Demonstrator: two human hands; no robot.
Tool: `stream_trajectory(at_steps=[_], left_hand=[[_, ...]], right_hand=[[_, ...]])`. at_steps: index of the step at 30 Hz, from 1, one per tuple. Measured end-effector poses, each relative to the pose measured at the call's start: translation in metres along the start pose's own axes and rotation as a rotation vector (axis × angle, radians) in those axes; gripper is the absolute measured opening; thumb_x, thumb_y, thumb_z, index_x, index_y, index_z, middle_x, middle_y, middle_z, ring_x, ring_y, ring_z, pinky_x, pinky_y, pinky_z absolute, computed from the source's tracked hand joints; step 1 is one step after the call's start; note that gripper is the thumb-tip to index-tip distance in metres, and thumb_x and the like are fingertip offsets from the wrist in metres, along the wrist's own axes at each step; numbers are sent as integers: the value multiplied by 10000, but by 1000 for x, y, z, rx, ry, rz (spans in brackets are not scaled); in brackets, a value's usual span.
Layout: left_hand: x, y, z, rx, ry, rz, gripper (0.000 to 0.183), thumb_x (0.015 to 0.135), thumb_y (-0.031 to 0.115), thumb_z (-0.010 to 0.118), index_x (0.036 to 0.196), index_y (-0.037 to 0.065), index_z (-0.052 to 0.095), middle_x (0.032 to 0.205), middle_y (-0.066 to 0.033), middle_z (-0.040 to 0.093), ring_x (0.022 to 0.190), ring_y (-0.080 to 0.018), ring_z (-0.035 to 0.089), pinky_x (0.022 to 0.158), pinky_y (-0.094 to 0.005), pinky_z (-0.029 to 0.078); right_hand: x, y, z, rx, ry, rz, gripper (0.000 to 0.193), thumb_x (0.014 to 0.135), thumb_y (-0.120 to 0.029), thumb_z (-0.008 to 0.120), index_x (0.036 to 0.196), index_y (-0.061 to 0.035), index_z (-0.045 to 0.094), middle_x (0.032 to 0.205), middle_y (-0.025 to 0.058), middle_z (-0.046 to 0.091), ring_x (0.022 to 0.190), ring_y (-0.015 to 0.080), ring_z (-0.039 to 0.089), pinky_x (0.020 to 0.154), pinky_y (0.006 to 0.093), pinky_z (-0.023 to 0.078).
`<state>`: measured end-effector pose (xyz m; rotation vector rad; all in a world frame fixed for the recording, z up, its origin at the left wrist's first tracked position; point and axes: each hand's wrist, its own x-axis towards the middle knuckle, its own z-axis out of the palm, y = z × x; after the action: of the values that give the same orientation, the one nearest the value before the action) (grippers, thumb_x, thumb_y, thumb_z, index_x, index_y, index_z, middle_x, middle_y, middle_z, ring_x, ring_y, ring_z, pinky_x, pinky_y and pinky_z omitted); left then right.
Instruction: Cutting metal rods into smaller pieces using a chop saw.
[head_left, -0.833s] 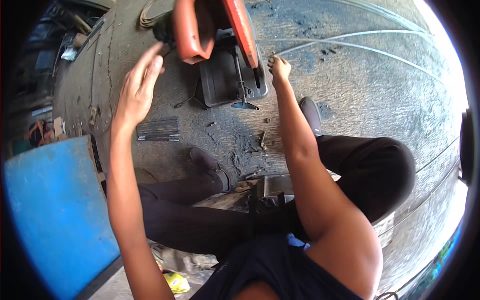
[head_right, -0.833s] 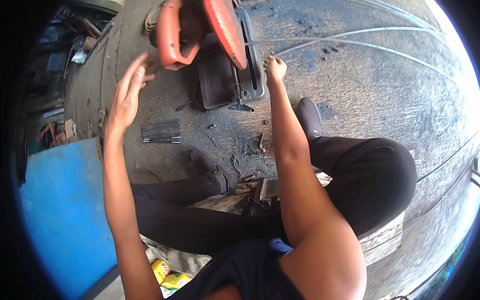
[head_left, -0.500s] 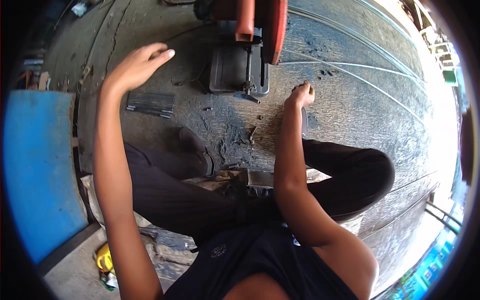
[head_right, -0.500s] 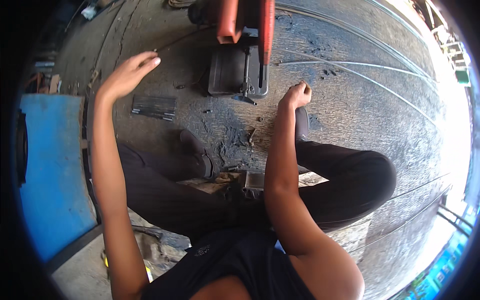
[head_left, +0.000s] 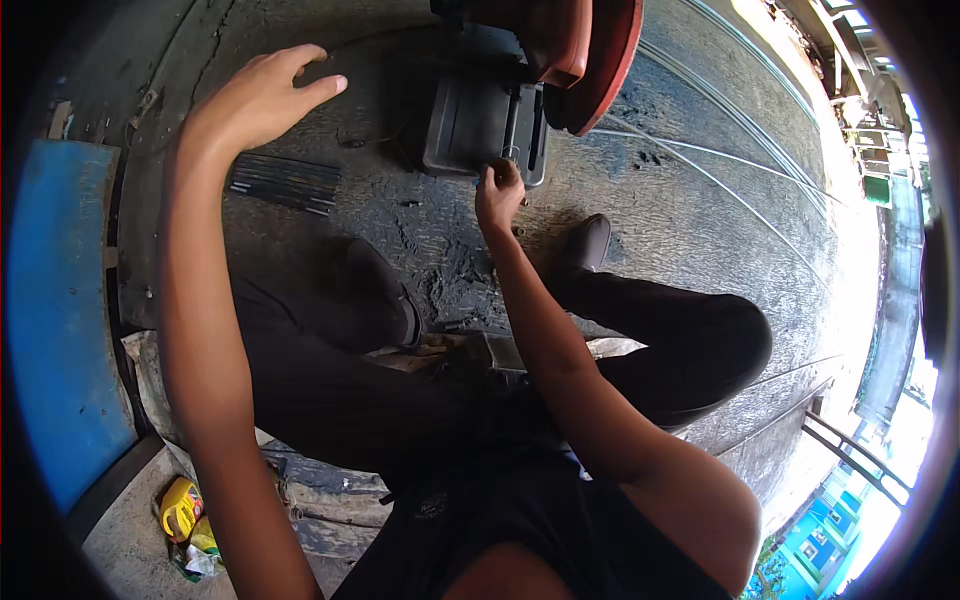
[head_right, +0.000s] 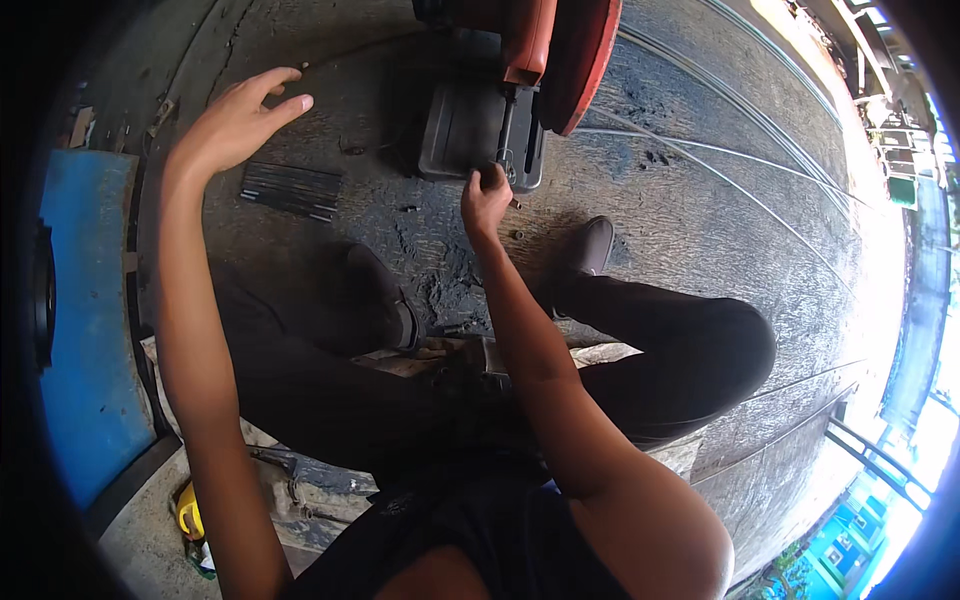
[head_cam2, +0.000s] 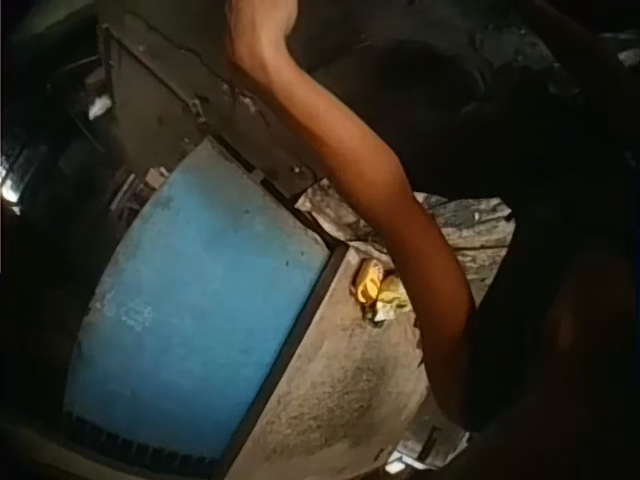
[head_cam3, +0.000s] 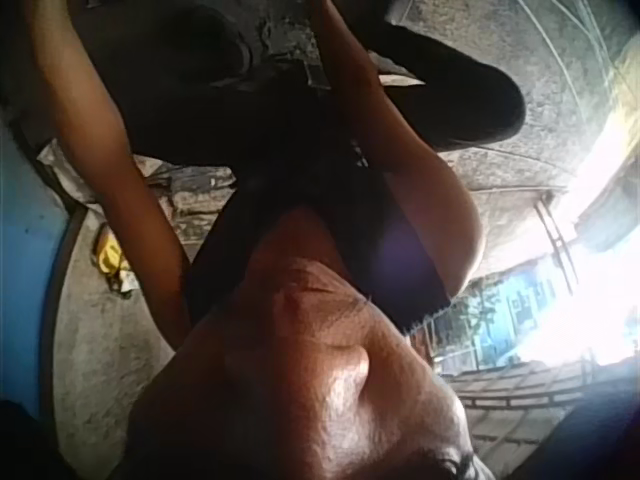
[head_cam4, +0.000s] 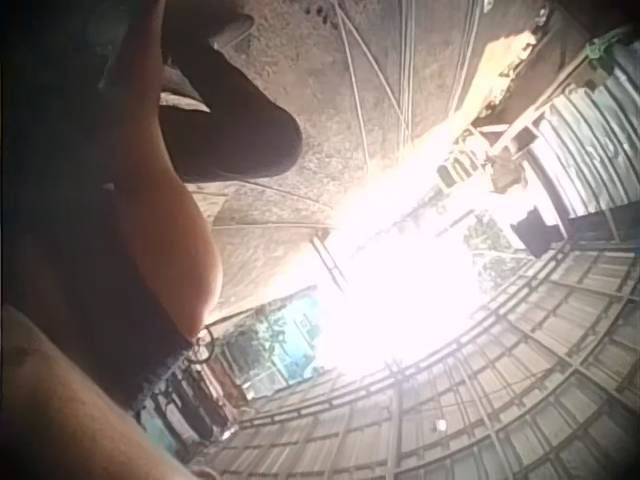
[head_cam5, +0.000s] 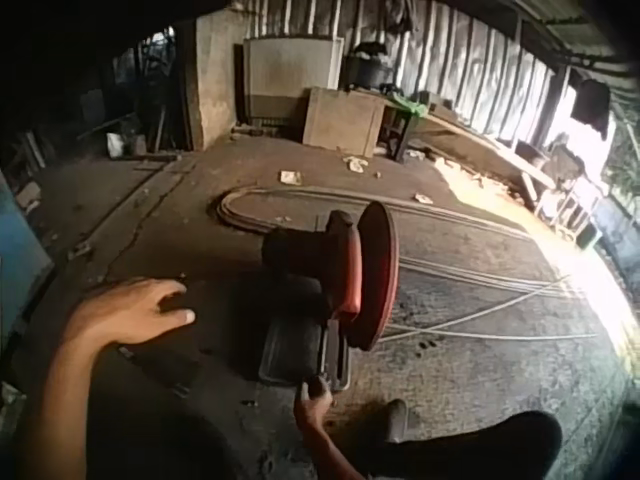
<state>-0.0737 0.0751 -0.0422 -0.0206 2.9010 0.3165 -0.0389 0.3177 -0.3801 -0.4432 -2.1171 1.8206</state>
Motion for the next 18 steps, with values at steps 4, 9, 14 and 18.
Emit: stream_trajectory(at_steps=[4,9,14,18], left_hand=[[-7,-8,0,5,-41,-39,659,888,505,582,1361,51,508,1362,-221,523,1255,-365,518,1036,-457,411],[-6,-6,-2,9,-21,-15,653,887,497,587,1358,50,512,1359,-225,524,1253,-369,519,1034,-456,413],[-6,1,-6,-4,-53,-40,642,891,487,588,1354,49,515,1349,-234,529,1254,-373,516,1035,-449,412],[-5,2,-6,-20,-16,-3,637,888,490,595,1355,65,518,1338,-231,540,1236,-366,534,1022,-442,424]], right_hand=[[-12,-16,-3,4,-9,-36,114,827,-21,607,903,64,615,812,149,669,757,209,657,733,323,503],[1,-65,3,-80,-169,-137,145,818,-72,617,890,54,625,792,183,676,761,268,688,723,338,516],[22,-89,28,-187,-385,-53,208,815,-153,596,910,16,672,887,219,689,863,341,694,760,405,530],[67,-48,72,-497,-804,-113,309,793,-279,592,948,-35,702,998,232,679,942,405,658,821,467,531]])
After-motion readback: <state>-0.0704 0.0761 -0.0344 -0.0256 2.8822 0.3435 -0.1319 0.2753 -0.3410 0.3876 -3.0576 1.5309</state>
